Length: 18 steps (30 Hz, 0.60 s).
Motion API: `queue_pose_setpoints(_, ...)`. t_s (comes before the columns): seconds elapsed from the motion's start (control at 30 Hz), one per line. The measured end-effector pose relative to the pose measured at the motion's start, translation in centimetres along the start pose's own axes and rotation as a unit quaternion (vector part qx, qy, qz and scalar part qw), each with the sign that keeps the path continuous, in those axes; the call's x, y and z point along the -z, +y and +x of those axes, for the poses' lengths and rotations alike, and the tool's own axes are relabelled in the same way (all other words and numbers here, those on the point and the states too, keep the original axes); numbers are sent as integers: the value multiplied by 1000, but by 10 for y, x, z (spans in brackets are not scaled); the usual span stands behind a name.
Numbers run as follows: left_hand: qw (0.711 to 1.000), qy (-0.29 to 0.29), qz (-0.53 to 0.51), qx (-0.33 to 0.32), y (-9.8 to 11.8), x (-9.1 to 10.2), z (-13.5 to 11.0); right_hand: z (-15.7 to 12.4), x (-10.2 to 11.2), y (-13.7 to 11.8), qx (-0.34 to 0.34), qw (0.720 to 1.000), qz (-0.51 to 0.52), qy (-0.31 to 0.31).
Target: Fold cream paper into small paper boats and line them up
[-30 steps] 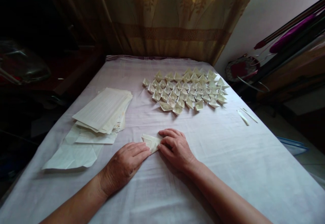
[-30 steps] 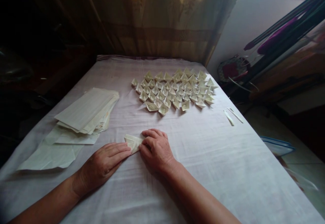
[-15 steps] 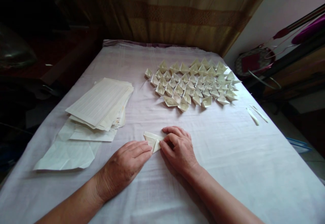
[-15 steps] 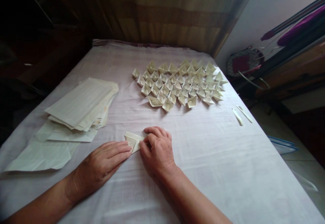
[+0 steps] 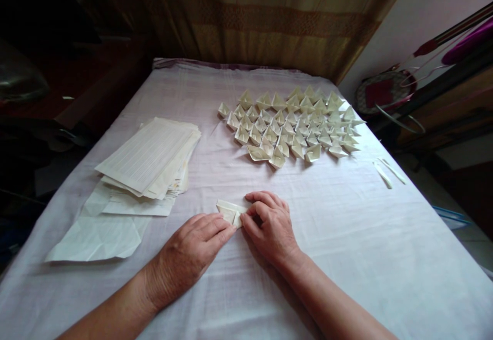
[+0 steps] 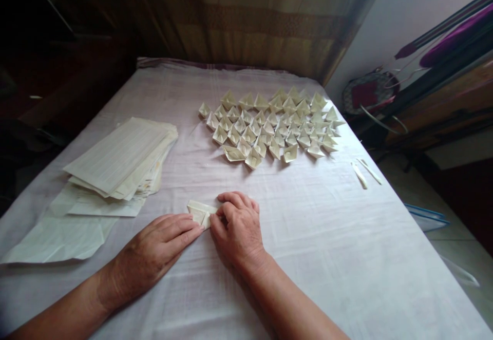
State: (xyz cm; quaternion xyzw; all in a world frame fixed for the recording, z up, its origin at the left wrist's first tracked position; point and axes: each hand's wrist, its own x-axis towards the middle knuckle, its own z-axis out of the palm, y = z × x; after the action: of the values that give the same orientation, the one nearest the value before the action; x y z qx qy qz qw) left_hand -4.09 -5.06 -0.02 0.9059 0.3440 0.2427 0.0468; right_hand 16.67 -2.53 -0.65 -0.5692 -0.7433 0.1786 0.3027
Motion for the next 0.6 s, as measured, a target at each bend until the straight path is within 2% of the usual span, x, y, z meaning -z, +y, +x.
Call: queue_pose_setpoints(0.6, 1000, -26, 9, 11, 1, -2, 0, -1, -1, -2, 2, 1000, -13, 5)
